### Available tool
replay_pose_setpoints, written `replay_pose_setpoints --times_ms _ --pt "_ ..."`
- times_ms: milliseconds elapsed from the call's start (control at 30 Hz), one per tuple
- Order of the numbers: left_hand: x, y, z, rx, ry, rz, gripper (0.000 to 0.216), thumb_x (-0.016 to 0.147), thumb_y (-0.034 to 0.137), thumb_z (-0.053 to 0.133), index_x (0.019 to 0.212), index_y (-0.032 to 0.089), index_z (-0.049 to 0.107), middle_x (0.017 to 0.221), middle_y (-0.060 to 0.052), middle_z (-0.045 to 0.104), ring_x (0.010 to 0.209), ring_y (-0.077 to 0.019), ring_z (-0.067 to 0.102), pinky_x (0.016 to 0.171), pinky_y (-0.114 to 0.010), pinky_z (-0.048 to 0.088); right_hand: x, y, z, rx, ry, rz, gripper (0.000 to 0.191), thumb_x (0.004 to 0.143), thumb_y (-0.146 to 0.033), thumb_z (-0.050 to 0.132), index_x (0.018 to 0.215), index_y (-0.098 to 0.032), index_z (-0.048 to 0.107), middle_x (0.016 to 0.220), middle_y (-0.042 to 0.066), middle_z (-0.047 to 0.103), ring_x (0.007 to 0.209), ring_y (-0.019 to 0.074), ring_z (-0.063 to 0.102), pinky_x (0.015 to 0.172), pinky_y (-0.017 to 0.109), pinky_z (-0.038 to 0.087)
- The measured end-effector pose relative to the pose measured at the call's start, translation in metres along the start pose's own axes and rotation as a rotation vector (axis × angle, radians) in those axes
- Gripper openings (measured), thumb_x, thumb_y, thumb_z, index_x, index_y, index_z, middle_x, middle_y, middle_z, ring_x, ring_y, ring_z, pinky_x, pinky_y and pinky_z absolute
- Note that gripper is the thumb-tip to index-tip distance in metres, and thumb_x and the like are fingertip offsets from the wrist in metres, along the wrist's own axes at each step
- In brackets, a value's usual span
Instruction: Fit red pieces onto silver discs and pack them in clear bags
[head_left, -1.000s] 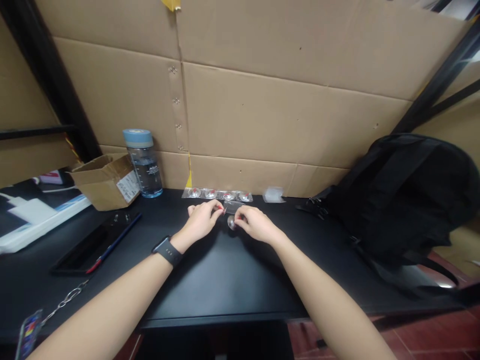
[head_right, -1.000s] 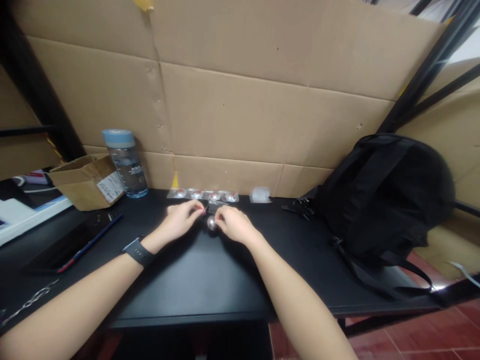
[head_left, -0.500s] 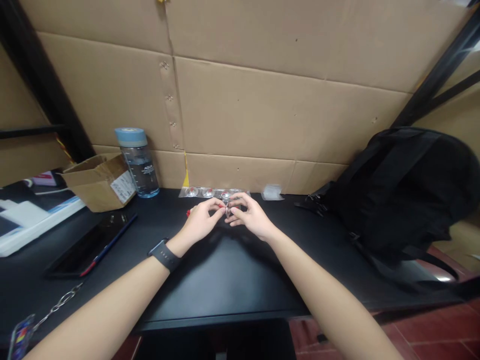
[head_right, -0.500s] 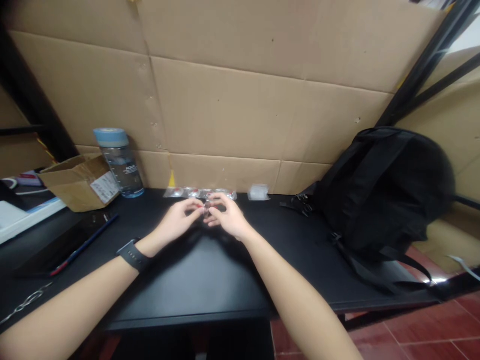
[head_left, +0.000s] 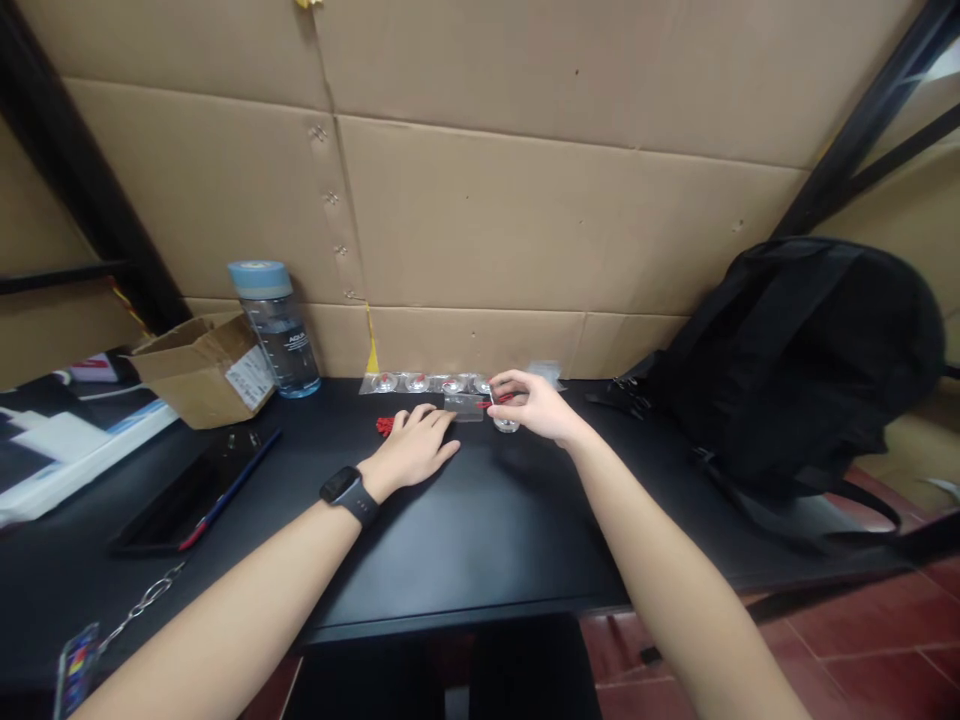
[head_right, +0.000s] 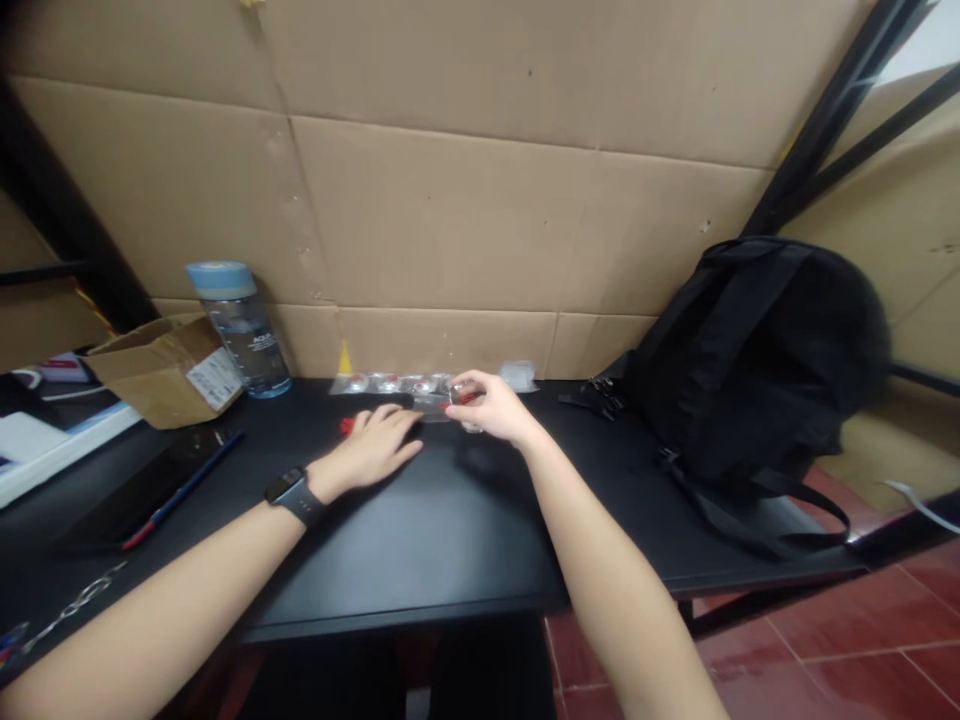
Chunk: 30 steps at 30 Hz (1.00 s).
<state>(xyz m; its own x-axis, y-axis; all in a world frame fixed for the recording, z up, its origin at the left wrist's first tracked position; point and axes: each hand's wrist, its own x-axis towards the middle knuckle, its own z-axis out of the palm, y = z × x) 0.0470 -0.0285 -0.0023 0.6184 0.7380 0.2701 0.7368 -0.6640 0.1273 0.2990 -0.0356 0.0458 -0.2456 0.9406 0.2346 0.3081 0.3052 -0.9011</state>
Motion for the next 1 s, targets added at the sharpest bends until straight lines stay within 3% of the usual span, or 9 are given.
replay_pose_setpoints --times_ms 100,233,367,533,667,867,1000 --pt "-0.003 0.003 -0.006 0.003 -0.005 0.042 0.037 0.099 0.044 0.049 0.125 0.023 0.065 0.132 -0.013 0.063 0.13 -0.0356 0.045 0.101 -0.054 0.037 -0.002 0.0 -0.002 -0.125 -0.211 -0.037 0.049 0.066 -0.033 0.089 0.108 -0.021 0.067 0.099 0.004 0.072 0.075 0.0141 0.066 0.07 0.027 0.055" --pt "-0.009 0.009 -0.014 -0.07 -0.049 0.107 0.028 0.093 0.045 0.059 0.107 0.023 0.069 0.149 -0.011 0.053 0.14 -0.0373 0.037 0.106 -0.056 0.036 -0.005 -0.002 0.006 -0.431 -0.324 -0.063 0.035 0.067 -0.036 0.087 0.096 -0.021 0.071 0.084 0.0 0.073 0.073 0.0146 0.063 0.068 0.025 0.05" --pt "-0.012 0.01 -0.018 -0.118 -0.136 0.126 0.03 0.092 0.046 0.06 0.114 0.026 0.068 0.152 -0.008 0.053 0.147 -0.0398 0.028 0.11 -0.06 0.032 -0.007 -0.005 0.007 -0.588 -0.341 -0.024 0.029 0.068 -0.039 0.085 0.088 -0.021 0.073 0.076 -0.002 0.072 0.07 0.0153 0.065 0.065 0.025 0.046" --pt "-0.015 0.008 -0.023 -0.082 -0.183 0.112 0.043 0.093 0.05 0.06 0.133 0.036 0.065 0.153 -0.007 0.053 0.148 -0.0424 0.026 0.112 -0.064 0.025 -0.008 -0.008 0.006 -0.633 -0.355 0.041 0.033 0.067 -0.045 0.086 0.086 -0.021 0.074 0.074 -0.001 0.073 0.066 0.0157 0.066 0.063 0.024 0.046" --pt "-0.015 0.008 -0.027 -0.082 -0.209 0.087 0.045 0.092 0.051 0.06 0.136 0.042 0.063 0.156 -0.007 0.049 0.15 -0.042 0.022 0.114 -0.064 0.022 -0.007 -0.006 0.011 -0.664 -0.339 0.056 0.031 0.071 -0.046 0.084 0.086 -0.02 0.075 0.068 -0.001 0.071 0.062 0.0154 0.064 0.06 0.024 0.044" --pt "-0.015 0.009 -0.035 -0.118 -0.315 0.058 0.047 0.09 0.049 0.064 0.137 0.047 0.062 0.162 -0.005 0.041 0.151 -0.0439 0.019 0.113 -0.067 0.022 -0.002 0.006 0.024 -0.687 -0.187 -0.12 0.027 0.072 -0.034 0.086 0.089 -0.018 0.074 0.085 0.003 0.071 0.068 0.0141 0.064 0.065 0.024 0.045" --pt "-0.016 0.009 -0.036 -0.137 -0.286 0.061 0.044 0.088 0.047 0.066 0.132 0.047 0.065 0.16 -0.005 0.044 0.149 -0.0445 0.023 0.111 -0.068 0.024 -0.001 0.01 0.03 -0.6 -0.209 -0.165 0.023 0.073 -0.021 0.085 0.093 -0.019 0.072 0.084 0.001 0.069 0.071 0.014 0.064 0.068 0.024 0.046"
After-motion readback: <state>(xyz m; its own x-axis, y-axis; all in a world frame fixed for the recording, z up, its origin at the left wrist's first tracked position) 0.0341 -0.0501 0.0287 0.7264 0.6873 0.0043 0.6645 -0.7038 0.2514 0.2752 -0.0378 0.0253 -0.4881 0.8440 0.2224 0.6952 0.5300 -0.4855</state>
